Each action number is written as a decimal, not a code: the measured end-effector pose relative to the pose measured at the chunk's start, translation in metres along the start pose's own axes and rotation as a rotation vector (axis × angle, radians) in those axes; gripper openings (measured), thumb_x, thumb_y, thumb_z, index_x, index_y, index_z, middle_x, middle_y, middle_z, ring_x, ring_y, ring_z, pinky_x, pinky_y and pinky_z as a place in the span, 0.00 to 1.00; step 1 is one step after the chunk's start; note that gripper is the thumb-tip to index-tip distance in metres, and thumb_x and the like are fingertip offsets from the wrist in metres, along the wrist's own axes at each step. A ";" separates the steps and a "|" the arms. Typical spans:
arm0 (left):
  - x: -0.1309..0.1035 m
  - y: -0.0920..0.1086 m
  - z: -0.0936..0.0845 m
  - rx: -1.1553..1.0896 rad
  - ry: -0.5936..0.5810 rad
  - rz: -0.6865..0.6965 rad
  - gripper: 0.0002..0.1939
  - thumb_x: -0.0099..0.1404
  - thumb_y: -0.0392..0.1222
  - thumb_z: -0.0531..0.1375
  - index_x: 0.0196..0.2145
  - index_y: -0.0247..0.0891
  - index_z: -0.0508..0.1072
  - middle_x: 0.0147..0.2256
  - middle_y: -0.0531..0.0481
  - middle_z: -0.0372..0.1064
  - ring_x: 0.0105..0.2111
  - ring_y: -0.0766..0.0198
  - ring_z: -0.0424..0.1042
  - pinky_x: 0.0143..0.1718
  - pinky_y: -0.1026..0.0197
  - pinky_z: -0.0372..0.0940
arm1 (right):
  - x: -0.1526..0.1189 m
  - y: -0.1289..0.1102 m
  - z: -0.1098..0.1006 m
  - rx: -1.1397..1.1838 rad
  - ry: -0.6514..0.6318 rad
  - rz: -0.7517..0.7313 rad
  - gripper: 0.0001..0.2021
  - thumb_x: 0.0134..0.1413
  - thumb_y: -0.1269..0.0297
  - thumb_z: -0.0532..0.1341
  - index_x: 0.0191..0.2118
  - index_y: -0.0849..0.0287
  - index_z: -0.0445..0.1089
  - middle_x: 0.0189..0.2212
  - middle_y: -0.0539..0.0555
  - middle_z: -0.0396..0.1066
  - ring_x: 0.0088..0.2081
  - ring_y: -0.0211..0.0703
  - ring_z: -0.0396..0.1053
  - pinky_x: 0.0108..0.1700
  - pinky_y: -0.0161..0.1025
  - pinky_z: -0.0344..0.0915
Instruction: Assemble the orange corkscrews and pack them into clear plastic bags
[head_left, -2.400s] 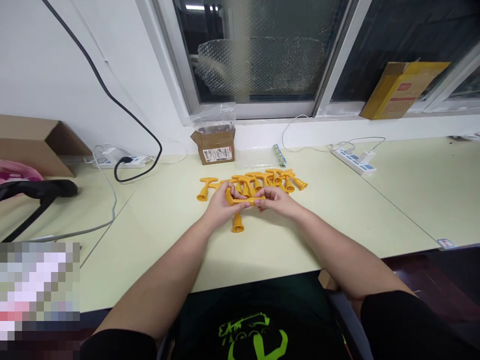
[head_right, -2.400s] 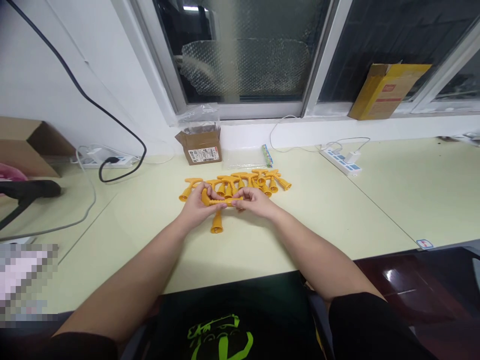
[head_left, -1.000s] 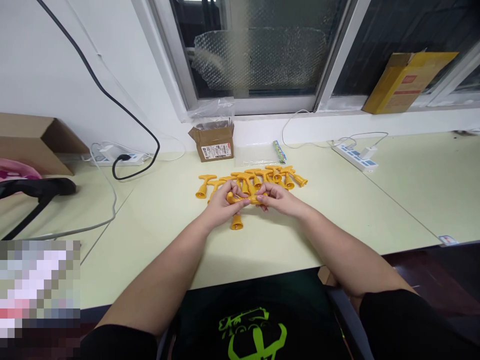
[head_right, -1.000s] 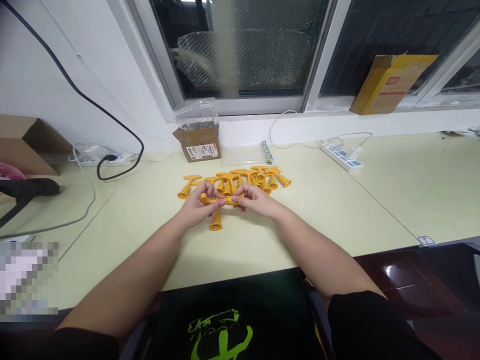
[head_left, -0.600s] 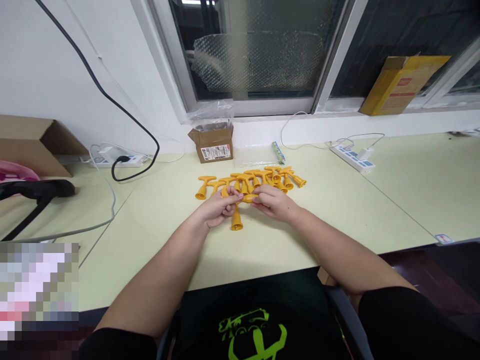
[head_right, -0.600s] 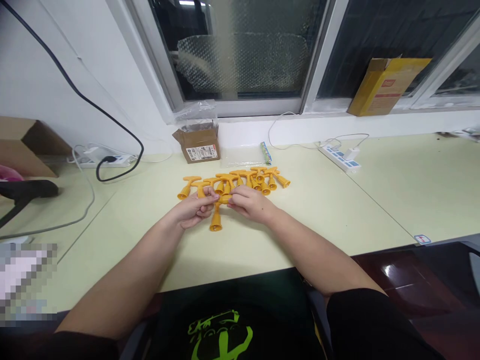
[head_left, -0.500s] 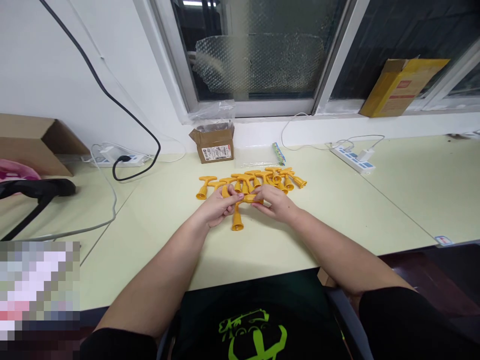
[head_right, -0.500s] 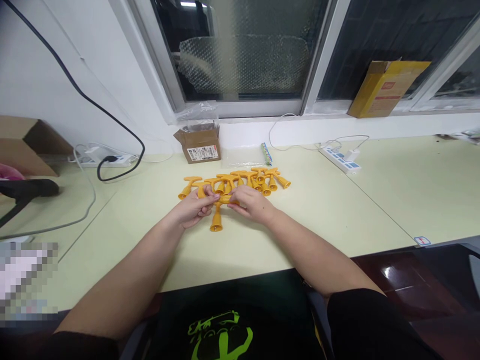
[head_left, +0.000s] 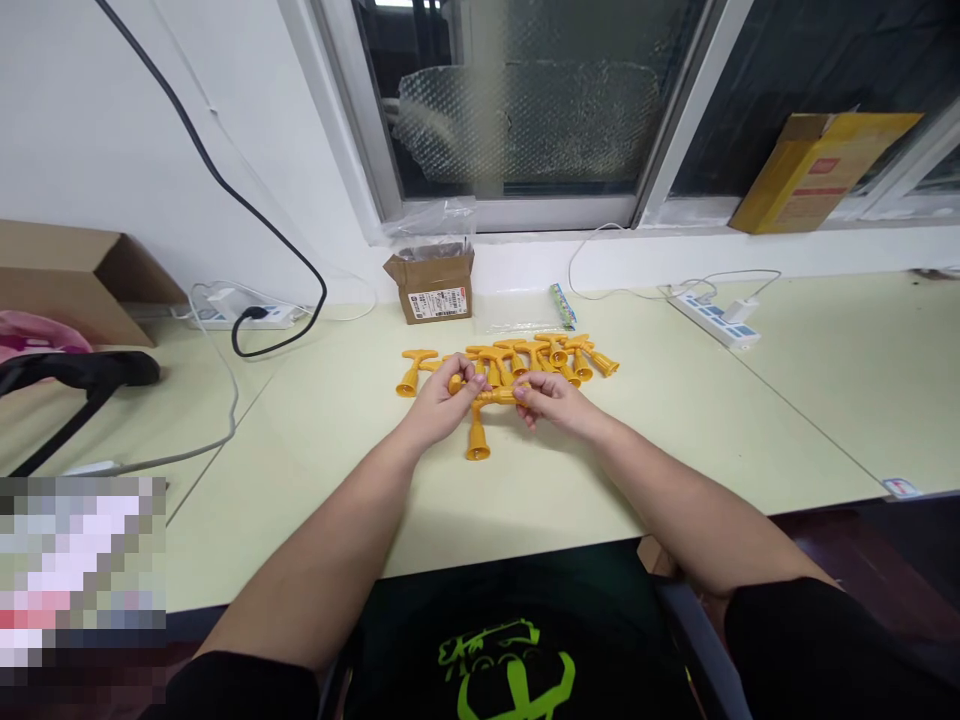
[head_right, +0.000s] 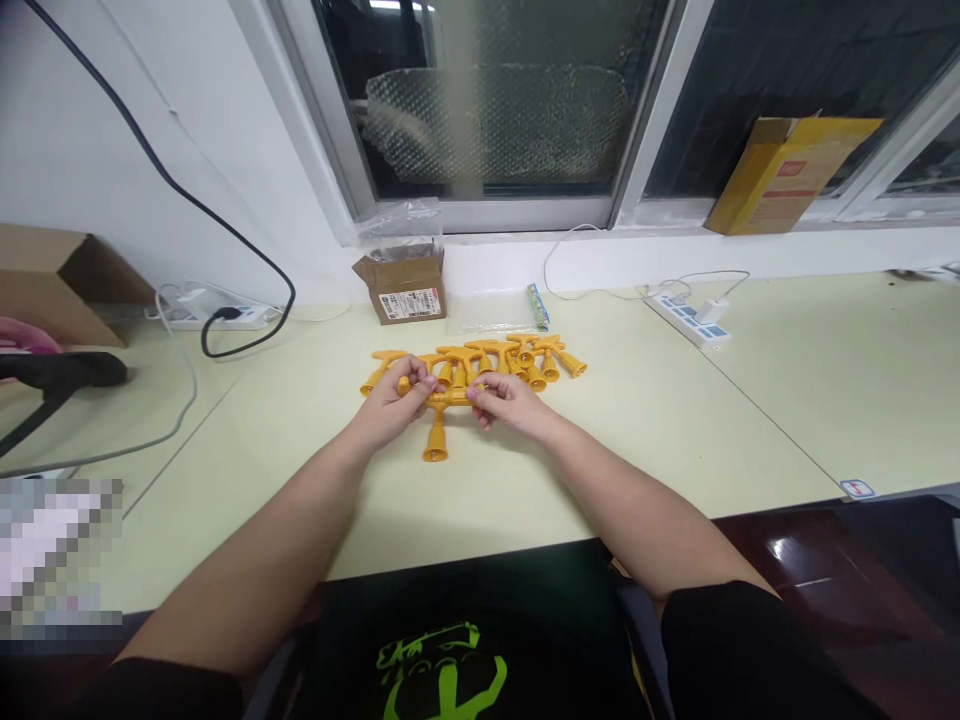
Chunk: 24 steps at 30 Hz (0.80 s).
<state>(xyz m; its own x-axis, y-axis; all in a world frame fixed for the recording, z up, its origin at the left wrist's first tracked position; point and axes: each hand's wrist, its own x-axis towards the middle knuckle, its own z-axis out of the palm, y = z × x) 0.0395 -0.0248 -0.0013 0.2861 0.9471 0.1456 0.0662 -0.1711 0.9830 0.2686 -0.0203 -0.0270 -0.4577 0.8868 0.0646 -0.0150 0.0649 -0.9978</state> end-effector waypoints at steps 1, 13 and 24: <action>0.001 0.000 0.001 -0.085 -0.003 -0.055 0.22 0.64 0.58 0.66 0.36 0.41 0.61 0.33 0.53 0.70 0.20 0.74 0.59 0.21 0.67 0.53 | -0.001 0.000 -0.001 -0.075 0.015 -0.069 0.22 0.56 0.42 0.67 0.43 0.57 0.70 0.25 0.47 0.69 0.24 0.38 0.68 0.29 0.36 0.68; 0.002 0.020 -0.006 -0.700 -0.061 -0.731 0.15 0.62 0.40 0.71 0.36 0.36 0.68 0.23 0.60 0.56 0.15 0.81 0.51 0.14 0.76 0.44 | -0.001 0.000 -0.015 -0.915 0.060 -0.877 0.13 0.68 0.58 0.60 0.53 0.57 0.70 0.42 0.62 0.75 0.45 0.52 0.73 0.48 0.50 0.72; -0.002 0.010 0.007 -0.296 -0.014 -0.175 0.21 0.61 0.54 0.70 0.35 0.37 0.68 0.36 0.52 0.71 0.17 0.80 0.55 0.18 0.71 0.53 | -0.001 0.006 -0.009 -0.470 0.098 -0.429 0.18 0.64 0.49 0.62 0.50 0.57 0.69 0.35 0.55 0.75 0.33 0.43 0.73 0.39 0.43 0.73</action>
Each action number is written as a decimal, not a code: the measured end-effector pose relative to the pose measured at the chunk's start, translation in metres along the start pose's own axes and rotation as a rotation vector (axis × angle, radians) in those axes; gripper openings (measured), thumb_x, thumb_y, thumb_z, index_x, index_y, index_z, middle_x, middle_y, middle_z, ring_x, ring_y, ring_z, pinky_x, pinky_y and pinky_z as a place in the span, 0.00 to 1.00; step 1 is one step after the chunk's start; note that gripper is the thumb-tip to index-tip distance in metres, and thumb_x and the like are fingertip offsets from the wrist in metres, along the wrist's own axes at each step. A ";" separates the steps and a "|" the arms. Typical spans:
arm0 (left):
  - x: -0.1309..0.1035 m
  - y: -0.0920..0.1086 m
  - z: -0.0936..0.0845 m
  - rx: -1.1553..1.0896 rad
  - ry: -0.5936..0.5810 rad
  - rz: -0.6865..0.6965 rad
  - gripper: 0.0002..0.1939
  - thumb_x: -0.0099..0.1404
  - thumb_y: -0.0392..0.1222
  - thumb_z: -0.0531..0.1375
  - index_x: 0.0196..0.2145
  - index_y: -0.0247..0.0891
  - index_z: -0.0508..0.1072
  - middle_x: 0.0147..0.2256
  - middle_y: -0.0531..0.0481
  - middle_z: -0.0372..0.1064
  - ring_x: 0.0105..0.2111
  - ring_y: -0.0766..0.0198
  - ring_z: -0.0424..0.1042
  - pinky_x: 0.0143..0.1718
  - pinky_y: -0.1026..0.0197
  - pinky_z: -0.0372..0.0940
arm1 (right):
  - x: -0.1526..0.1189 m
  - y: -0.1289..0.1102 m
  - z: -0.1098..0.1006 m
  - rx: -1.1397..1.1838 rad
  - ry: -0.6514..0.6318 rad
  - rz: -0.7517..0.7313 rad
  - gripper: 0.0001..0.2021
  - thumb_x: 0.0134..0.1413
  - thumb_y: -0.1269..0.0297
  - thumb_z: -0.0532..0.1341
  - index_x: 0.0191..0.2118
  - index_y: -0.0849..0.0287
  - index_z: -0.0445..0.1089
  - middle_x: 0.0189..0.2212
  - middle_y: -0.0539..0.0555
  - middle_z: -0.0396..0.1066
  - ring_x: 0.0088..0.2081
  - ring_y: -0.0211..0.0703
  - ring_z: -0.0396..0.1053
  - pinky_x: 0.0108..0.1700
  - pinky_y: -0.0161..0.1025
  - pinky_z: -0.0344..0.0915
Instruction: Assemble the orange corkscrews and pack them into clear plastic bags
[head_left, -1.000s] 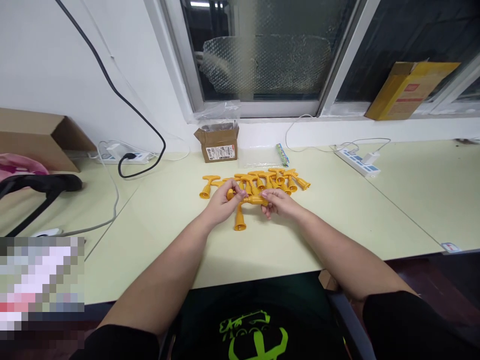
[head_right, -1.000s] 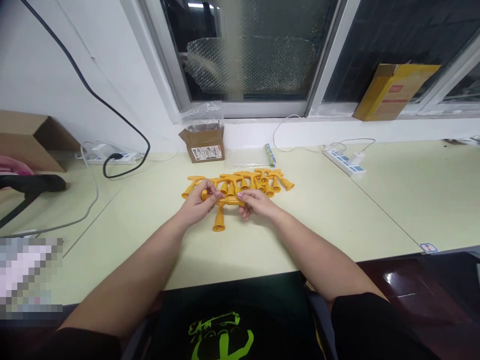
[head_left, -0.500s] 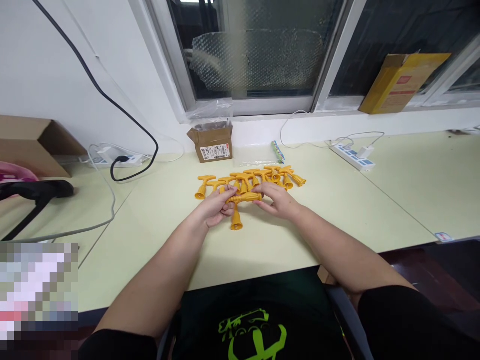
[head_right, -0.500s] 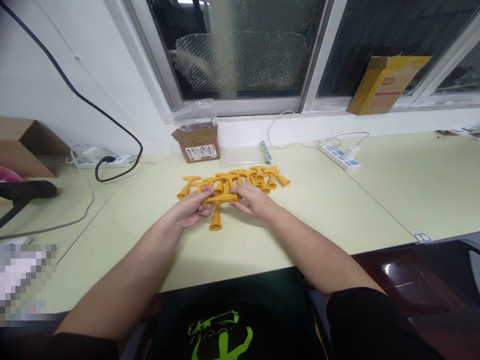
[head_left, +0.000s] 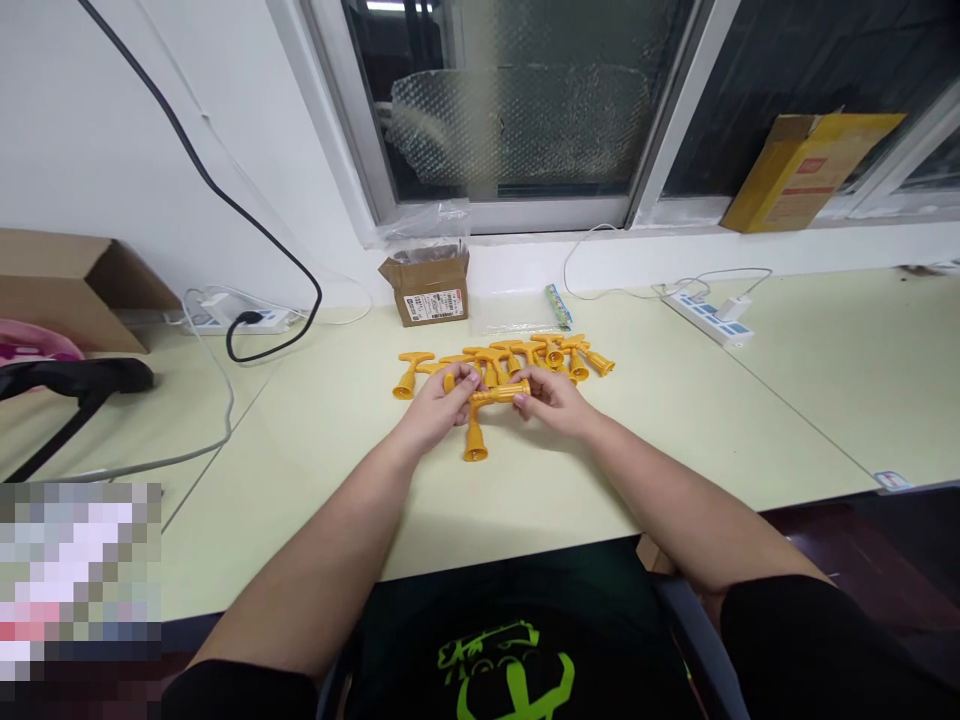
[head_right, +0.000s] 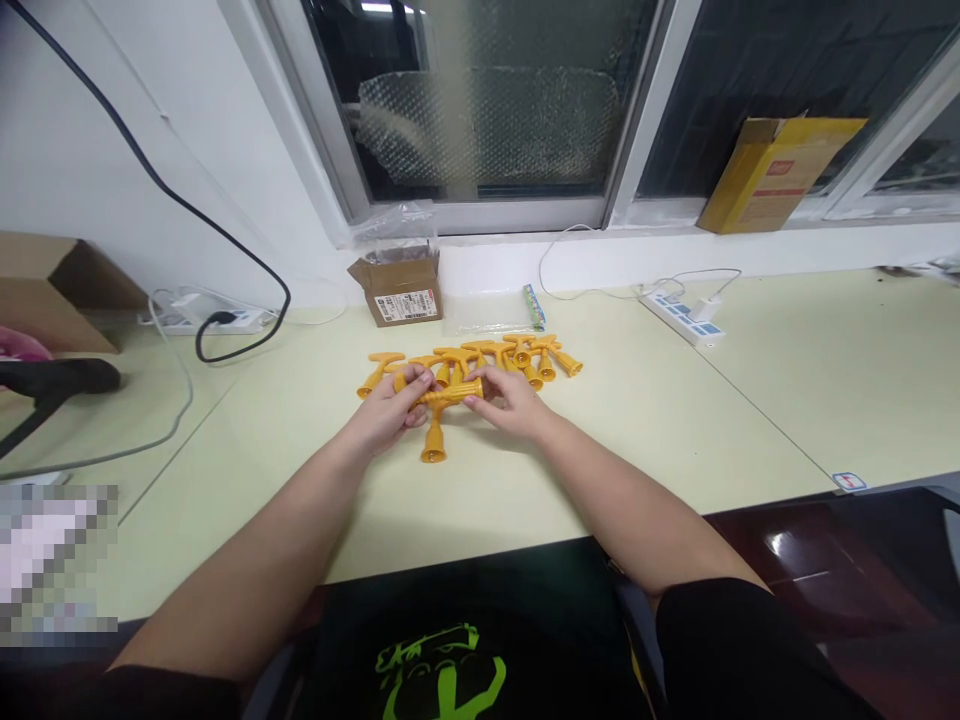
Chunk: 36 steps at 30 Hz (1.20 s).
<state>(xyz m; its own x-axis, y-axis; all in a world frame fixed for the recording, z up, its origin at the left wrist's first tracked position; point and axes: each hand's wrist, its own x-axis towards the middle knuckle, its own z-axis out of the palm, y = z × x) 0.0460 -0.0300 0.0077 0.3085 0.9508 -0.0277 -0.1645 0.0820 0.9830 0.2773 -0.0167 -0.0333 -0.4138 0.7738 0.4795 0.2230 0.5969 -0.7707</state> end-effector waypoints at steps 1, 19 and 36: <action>0.000 -0.001 0.000 0.060 -0.004 0.039 0.21 0.62 0.56 0.69 0.36 0.37 0.69 0.36 0.51 0.71 0.17 0.79 0.56 0.18 0.70 0.54 | -0.001 0.000 0.001 0.100 -0.040 0.097 0.19 0.64 0.47 0.62 0.49 0.57 0.68 0.32 0.52 0.73 0.29 0.41 0.72 0.35 0.40 0.72; 0.003 -0.009 -0.002 0.098 0.004 0.079 0.21 0.61 0.56 0.70 0.37 0.39 0.68 0.33 0.52 0.71 0.16 0.78 0.53 0.17 0.68 0.50 | 0.000 -0.003 -0.003 0.225 -0.092 0.234 0.16 0.62 0.50 0.64 0.45 0.58 0.72 0.28 0.49 0.71 0.27 0.40 0.69 0.32 0.38 0.68; -0.005 -0.016 -0.004 0.310 -0.065 0.186 0.17 0.65 0.56 0.66 0.39 0.40 0.72 0.35 0.48 0.74 0.20 0.69 0.66 0.23 0.64 0.63 | 0.001 -0.011 -0.006 0.775 -0.372 0.606 0.14 0.54 0.61 0.67 0.45 0.57 0.66 0.27 0.49 0.73 0.27 0.40 0.73 0.32 0.39 0.73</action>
<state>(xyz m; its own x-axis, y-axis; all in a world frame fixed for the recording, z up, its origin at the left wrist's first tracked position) 0.0437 -0.0345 -0.0081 0.3608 0.9190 0.1586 0.0649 -0.1944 0.9788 0.2800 -0.0214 -0.0213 -0.6963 0.7052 -0.1336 -0.0877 -0.2684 -0.9593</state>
